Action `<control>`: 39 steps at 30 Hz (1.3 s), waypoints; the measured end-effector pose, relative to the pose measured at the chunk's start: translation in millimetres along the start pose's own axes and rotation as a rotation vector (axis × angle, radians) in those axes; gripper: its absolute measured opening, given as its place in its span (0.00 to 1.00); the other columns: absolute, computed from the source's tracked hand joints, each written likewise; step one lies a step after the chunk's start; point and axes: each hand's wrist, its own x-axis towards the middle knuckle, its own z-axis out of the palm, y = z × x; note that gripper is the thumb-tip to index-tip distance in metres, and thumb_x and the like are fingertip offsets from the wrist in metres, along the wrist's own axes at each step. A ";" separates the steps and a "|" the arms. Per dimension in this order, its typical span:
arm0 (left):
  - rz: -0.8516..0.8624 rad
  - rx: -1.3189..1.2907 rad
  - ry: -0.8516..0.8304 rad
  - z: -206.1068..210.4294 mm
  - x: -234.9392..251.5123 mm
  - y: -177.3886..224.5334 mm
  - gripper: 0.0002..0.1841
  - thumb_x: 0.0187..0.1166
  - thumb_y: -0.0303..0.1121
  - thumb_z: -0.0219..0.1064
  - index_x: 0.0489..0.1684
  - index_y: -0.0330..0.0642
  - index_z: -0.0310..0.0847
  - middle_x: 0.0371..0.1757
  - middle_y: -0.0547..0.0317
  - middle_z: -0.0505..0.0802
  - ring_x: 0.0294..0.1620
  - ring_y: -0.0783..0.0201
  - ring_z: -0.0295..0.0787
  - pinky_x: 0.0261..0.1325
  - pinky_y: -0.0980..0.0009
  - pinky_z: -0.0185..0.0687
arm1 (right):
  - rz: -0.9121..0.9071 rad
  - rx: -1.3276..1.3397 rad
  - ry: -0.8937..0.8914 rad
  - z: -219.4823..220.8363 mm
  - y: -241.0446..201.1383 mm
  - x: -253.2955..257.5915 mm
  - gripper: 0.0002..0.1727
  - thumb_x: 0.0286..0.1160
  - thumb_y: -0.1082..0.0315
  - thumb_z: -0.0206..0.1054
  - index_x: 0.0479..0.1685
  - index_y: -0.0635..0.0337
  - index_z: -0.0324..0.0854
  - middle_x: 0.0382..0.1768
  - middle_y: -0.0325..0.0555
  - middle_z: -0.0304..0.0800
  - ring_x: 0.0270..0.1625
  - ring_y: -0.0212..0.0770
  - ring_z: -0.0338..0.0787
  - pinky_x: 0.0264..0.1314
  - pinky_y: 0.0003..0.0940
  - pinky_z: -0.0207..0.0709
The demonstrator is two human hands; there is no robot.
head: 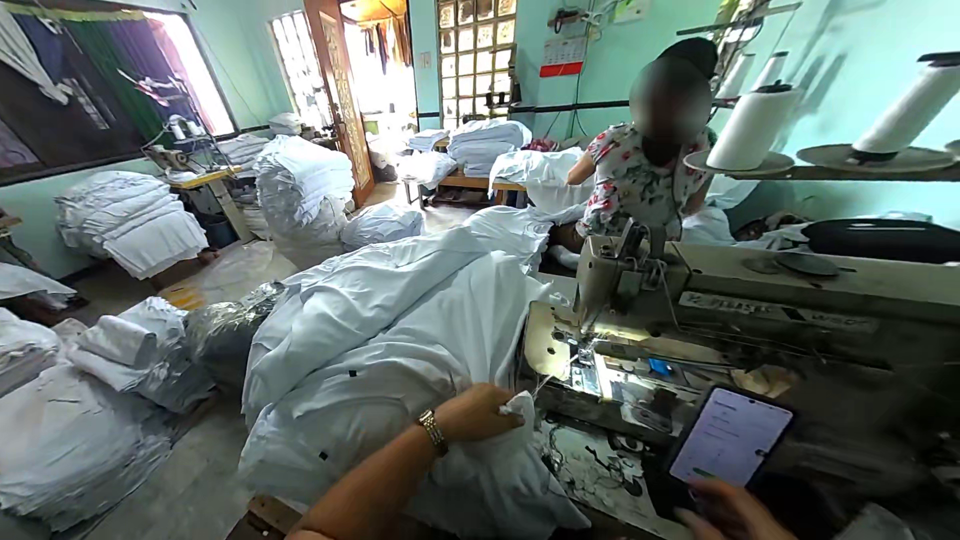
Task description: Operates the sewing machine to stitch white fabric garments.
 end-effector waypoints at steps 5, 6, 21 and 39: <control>0.169 0.104 0.015 18.2 -0.2 8.7 0.14 0.85 0.38 0.65 0.44 0.34 0.90 0.50 0.47 0.92 0.53 0.57 0.90 0.62 0.60 0.84 | -0.327 -0.238 0.315 90.6 -52.7 61.7 0.18 0.73 0.64 0.72 0.61 0.55 0.90 0.47 0.55 0.91 0.46 0.55 0.93 0.46 0.55 0.89; 0.188 0.126 0.032 19.6 -0.8 11.9 0.14 0.85 0.38 0.65 0.44 0.35 0.90 0.50 0.48 0.92 0.54 0.58 0.90 0.63 0.60 0.84 | -0.362 -0.281 0.386 97.4 -61.8 74.1 0.16 0.74 0.66 0.71 0.60 0.56 0.91 0.46 0.56 0.91 0.46 0.56 0.93 0.46 0.55 0.89; -0.319 0.203 1.664 -286.5 -154.1 -34.0 0.37 0.85 0.53 0.63 0.83 0.29 0.65 0.80 0.41 0.79 0.81 0.61 0.74 0.85 0.67 0.68 | -0.174 -0.125 0.482 72.9 -13.5 26.0 0.20 0.73 0.59 0.68 0.58 0.63 0.90 0.47 0.55 0.90 0.45 0.46 0.90 0.48 0.42 0.86; -0.027 0.451 0.148 74.8 -15.5 -13.1 0.14 0.87 0.37 0.59 0.48 0.39 0.89 0.49 0.46 0.92 0.52 0.48 0.92 0.55 0.52 0.89 | 0.099 -0.022 0.753 38.7 28.7 -12.5 0.19 0.76 0.58 0.71 0.53 0.67 0.85 0.35 0.50 0.86 0.31 0.34 0.80 0.34 0.29 0.77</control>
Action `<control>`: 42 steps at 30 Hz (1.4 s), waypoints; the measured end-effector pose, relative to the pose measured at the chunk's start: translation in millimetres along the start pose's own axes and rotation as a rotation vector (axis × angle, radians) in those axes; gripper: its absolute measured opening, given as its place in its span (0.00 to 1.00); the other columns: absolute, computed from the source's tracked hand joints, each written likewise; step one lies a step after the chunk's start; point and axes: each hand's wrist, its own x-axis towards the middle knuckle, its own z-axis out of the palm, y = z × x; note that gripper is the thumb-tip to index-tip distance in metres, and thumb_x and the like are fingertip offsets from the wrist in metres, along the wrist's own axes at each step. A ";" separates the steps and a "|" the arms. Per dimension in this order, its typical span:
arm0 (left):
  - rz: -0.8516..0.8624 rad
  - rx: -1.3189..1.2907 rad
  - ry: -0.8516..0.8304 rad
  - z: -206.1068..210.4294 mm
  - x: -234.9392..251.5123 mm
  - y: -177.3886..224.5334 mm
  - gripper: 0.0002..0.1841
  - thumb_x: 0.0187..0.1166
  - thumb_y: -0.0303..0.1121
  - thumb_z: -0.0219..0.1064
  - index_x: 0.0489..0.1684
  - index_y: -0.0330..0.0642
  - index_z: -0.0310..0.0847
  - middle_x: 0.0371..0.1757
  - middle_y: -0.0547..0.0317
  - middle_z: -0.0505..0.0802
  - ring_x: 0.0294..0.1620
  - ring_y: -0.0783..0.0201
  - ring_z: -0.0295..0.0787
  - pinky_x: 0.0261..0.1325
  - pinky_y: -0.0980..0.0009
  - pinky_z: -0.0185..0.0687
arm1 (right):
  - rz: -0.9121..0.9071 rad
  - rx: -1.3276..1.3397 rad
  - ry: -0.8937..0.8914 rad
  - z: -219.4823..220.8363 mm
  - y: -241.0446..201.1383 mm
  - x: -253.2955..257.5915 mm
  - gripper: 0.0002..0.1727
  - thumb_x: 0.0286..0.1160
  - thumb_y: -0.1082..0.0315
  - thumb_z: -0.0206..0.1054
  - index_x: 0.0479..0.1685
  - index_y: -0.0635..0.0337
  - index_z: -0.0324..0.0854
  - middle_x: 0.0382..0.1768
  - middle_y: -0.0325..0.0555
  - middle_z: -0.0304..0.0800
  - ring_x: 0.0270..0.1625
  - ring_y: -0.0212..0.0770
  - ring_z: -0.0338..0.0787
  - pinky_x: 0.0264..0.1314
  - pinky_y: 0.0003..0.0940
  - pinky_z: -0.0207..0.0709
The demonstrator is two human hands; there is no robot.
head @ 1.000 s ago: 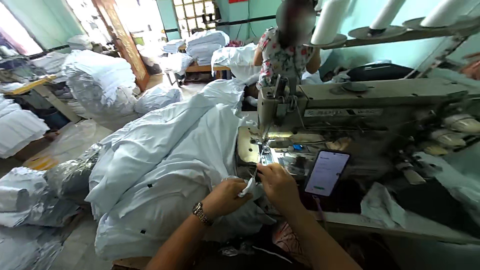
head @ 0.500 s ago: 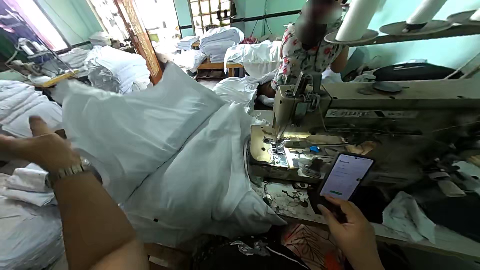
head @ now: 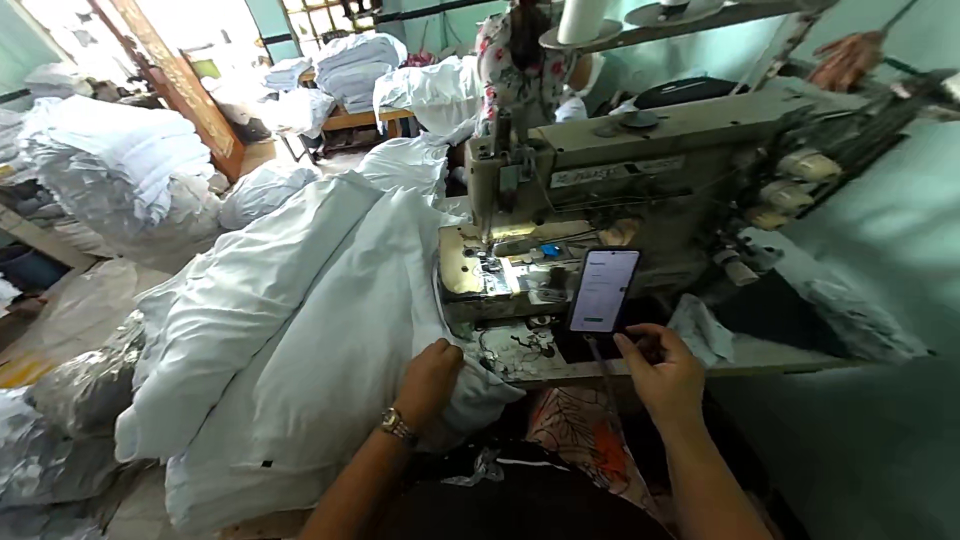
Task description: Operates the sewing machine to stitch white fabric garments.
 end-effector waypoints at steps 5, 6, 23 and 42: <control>0.068 -0.187 0.137 -23.1 -5.0 12.2 0.10 0.85 0.35 0.61 0.46 0.40 0.87 0.46 0.52 0.89 0.38 0.63 0.89 0.43 0.67 0.88 | 0.077 -0.084 -0.039 1.9 14.9 4.7 0.16 0.75 0.66 0.73 0.51 0.70 0.83 0.39 0.59 0.89 0.37 0.47 0.89 0.42 0.44 0.86; 0.096 -0.217 0.171 -21.4 -8.0 16.6 0.09 0.84 0.35 0.63 0.49 0.41 0.87 0.49 0.52 0.89 0.38 0.66 0.88 0.42 0.71 0.88 | 0.106 -0.091 -0.063 4.8 16.7 5.2 0.16 0.76 0.66 0.72 0.53 0.70 0.82 0.41 0.59 0.89 0.38 0.48 0.90 0.44 0.46 0.86; 0.316 -1.221 0.713 -111.9 -5.8 16.4 0.08 0.86 0.38 0.65 0.56 0.61 0.85 0.44 0.74 0.92 0.34 0.80 0.87 0.37 0.82 0.86 | 0.427 -0.232 -0.181 20.6 2.9 20.6 0.25 0.75 0.62 0.74 0.67 0.66 0.76 0.46 0.62 0.88 0.47 0.61 0.88 0.52 0.65 0.80; -0.094 -0.697 0.518 -68.1 -2.2 -42.7 0.19 0.86 0.30 0.57 0.72 0.29 0.71 0.66 0.46 0.87 0.58 0.64 0.89 0.62 0.66 0.87 | 0.400 -0.271 -0.177 20.0 6.3 17.2 0.25 0.74 0.61 0.75 0.66 0.64 0.77 0.44 0.60 0.88 0.45 0.60 0.88 0.50 0.65 0.80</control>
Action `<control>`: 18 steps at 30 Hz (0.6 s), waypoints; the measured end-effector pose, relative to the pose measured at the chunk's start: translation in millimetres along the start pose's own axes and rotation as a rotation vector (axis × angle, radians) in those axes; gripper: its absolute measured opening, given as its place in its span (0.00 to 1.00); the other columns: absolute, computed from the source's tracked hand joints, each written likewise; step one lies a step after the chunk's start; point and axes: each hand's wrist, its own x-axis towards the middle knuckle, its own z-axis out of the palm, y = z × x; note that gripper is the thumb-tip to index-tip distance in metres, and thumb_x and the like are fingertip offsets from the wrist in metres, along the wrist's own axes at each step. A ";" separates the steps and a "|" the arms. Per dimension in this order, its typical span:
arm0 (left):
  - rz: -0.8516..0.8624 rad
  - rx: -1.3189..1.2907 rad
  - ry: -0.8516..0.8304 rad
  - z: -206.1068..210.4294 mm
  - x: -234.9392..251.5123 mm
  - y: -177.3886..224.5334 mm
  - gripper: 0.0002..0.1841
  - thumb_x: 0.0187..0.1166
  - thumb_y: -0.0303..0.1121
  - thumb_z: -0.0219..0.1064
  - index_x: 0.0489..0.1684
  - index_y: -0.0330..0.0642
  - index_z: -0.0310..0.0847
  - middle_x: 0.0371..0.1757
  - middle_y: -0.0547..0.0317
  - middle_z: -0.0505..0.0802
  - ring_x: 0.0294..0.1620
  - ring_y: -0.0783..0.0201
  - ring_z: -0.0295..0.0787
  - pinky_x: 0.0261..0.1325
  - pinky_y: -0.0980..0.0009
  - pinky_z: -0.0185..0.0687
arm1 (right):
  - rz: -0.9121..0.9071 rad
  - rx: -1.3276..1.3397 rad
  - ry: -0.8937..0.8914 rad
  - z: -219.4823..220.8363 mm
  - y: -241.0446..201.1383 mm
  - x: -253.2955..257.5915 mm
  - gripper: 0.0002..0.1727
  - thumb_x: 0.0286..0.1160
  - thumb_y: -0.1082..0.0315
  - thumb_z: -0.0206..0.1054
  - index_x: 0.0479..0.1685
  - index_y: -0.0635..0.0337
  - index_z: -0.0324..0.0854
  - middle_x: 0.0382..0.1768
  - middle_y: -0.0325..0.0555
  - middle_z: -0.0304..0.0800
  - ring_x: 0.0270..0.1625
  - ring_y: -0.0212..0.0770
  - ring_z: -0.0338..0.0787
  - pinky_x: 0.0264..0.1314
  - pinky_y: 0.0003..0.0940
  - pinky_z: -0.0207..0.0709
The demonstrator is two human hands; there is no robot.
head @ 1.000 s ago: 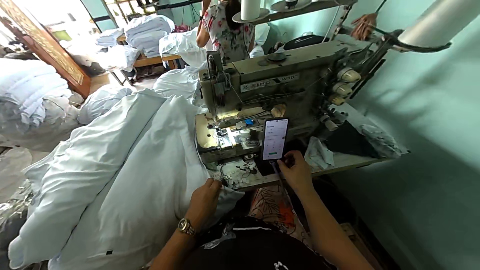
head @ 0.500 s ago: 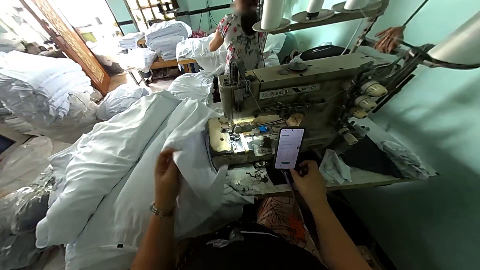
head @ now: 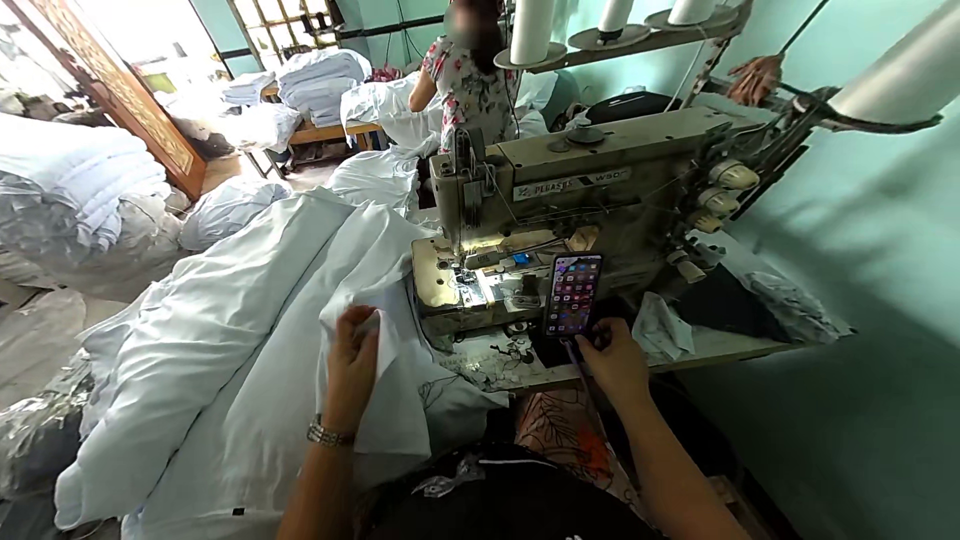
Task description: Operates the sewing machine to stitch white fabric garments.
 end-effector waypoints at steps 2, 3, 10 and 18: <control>-0.090 0.235 -0.001 10.7 -17.3 -15.3 0.27 0.84 0.32 0.62 0.81 0.30 0.67 0.76 0.38 0.81 0.52 0.61 0.92 0.54 0.64 0.90 | -0.031 0.031 0.002 -2.1 1.4 -0.3 0.24 0.75 0.62 0.74 0.65 0.66 0.77 0.45 0.61 0.88 0.45 0.59 0.88 0.51 0.64 0.80; -0.036 0.295 -0.012 12.2 -26.5 -13.5 0.30 0.81 0.34 0.65 0.82 0.31 0.66 0.80 0.36 0.76 0.54 0.61 0.92 0.54 0.65 0.91 | -0.053 0.051 0.013 -2.1 3.1 0.2 0.24 0.75 0.61 0.74 0.64 0.67 0.78 0.44 0.61 0.87 0.44 0.58 0.88 0.50 0.62 0.81; 0.101 0.731 -0.171 -9.3 -62.7 -7.7 0.13 0.67 0.31 0.78 0.46 0.35 0.87 0.65 0.37 0.87 0.65 0.42 0.87 0.65 0.48 0.86 | -0.149 -0.016 0.048 5.8 -7.0 -3.6 0.24 0.74 0.55 0.74 0.60 0.65 0.82 0.50 0.60 0.90 0.51 0.57 0.91 0.55 0.61 0.82; 0.019 0.771 -0.231 -5.4 -57.7 0.9 0.20 0.65 0.34 0.83 0.54 0.37 0.87 0.70 0.37 0.83 0.66 0.40 0.85 0.64 0.47 0.85 | -0.199 -0.048 0.102 9.9 -13.3 -8.7 0.24 0.75 0.54 0.73 0.56 0.66 0.83 0.47 0.61 0.91 0.48 0.60 0.92 0.50 0.62 0.83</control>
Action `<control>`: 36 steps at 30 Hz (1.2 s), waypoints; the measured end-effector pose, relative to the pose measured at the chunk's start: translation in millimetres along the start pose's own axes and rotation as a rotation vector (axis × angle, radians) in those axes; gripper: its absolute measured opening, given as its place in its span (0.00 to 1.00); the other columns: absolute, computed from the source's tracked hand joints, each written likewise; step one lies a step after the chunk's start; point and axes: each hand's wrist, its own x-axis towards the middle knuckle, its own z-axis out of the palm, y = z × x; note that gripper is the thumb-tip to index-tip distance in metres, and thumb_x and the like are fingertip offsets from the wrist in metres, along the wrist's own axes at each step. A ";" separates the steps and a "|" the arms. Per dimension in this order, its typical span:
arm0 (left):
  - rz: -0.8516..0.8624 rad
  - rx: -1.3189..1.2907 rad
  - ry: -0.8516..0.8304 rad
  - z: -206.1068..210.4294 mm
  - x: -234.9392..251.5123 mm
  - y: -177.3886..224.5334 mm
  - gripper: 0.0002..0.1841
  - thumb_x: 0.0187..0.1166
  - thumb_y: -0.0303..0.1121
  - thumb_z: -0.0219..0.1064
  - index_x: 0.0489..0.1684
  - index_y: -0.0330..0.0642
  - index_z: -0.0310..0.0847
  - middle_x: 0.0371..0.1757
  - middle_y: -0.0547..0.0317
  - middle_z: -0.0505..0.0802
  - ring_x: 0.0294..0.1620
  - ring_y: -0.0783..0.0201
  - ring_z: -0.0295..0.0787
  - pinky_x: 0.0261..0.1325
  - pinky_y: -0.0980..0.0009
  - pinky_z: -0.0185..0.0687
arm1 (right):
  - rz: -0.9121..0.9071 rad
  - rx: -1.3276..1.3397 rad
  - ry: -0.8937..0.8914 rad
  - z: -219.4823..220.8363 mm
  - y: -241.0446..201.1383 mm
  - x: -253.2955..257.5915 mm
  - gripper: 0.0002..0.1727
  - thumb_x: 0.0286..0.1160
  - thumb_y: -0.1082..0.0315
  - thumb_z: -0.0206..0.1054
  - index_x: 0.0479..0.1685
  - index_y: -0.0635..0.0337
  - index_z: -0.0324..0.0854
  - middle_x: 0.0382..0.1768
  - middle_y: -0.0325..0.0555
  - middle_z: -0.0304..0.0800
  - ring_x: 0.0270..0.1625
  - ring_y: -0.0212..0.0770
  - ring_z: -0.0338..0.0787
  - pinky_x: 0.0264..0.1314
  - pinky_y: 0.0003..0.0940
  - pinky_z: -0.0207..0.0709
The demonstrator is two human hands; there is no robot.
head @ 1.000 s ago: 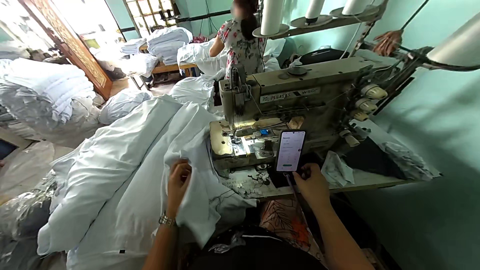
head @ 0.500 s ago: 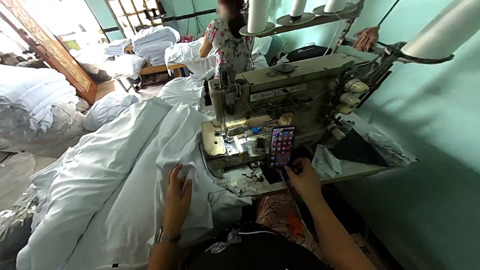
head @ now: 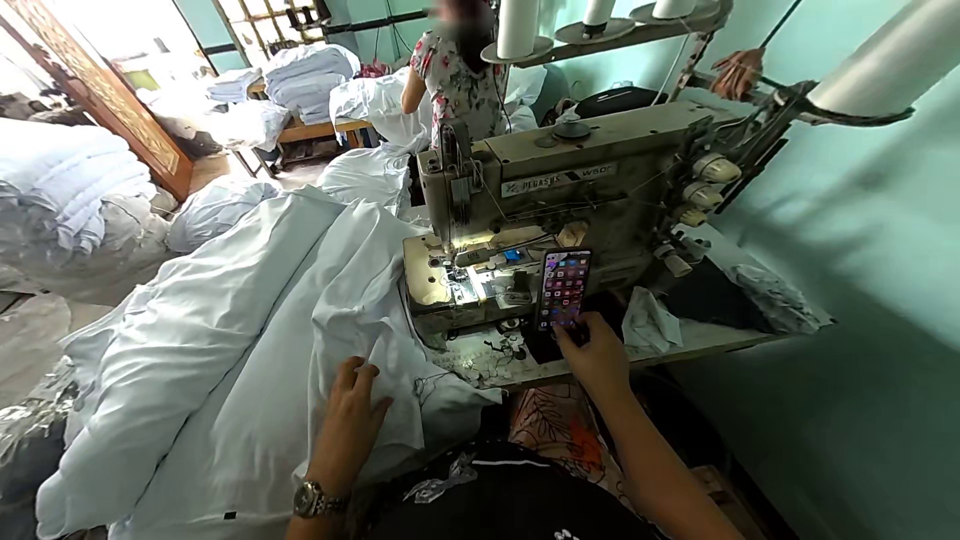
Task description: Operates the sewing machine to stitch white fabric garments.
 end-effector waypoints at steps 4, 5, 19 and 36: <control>0.049 0.065 0.016 6.4 5.9 -6.0 0.04 0.73 0.28 0.75 0.34 0.37 0.89 0.53 0.42 0.90 0.55 0.47 0.90 0.59 0.51 0.88 | -0.024 0.048 0.020 -7.9 8.0 -7.3 0.21 0.74 0.56 0.73 0.52 0.67 0.83 0.41 0.59 0.89 0.42 0.57 0.90 0.45 0.59 0.82; 0.059 0.068 0.030 6.3 8.1 -6.2 0.04 0.74 0.28 0.74 0.34 0.37 0.89 0.54 0.43 0.90 0.55 0.48 0.90 0.58 0.52 0.88 | -0.039 0.056 0.030 -8.6 8.3 -7.5 0.20 0.74 0.56 0.72 0.50 0.67 0.83 0.40 0.58 0.89 0.41 0.55 0.89 0.44 0.58 0.82; -0.038 -0.414 0.353 -1.5 2.4 16.3 0.10 0.83 0.32 0.63 0.52 0.34 0.80 0.27 0.66 0.86 0.24 0.81 0.78 0.29 0.83 0.77 | 0.076 0.035 -0.087 -1.8 -3.2 10.2 0.22 0.76 0.55 0.73 0.58 0.65 0.84 0.49 0.60 0.91 0.53 0.58 0.91 0.58 0.63 0.81; 0.143 -0.960 0.119 24.8 1.7 58.7 0.17 0.77 0.20 0.66 0.63 0.31 0.73 0.38 0.60 0.93 0.36 0.70 0.91 0.43 0.72 0.91 | -0.284 0.967 -0.966 32.2 -130.7 -49.3 0.13 0.74 0.66 0.76 0.50 0.65 0.84 0.38 0.39 0.92 0.40 0.28 0.90 0.48 0.26 0.86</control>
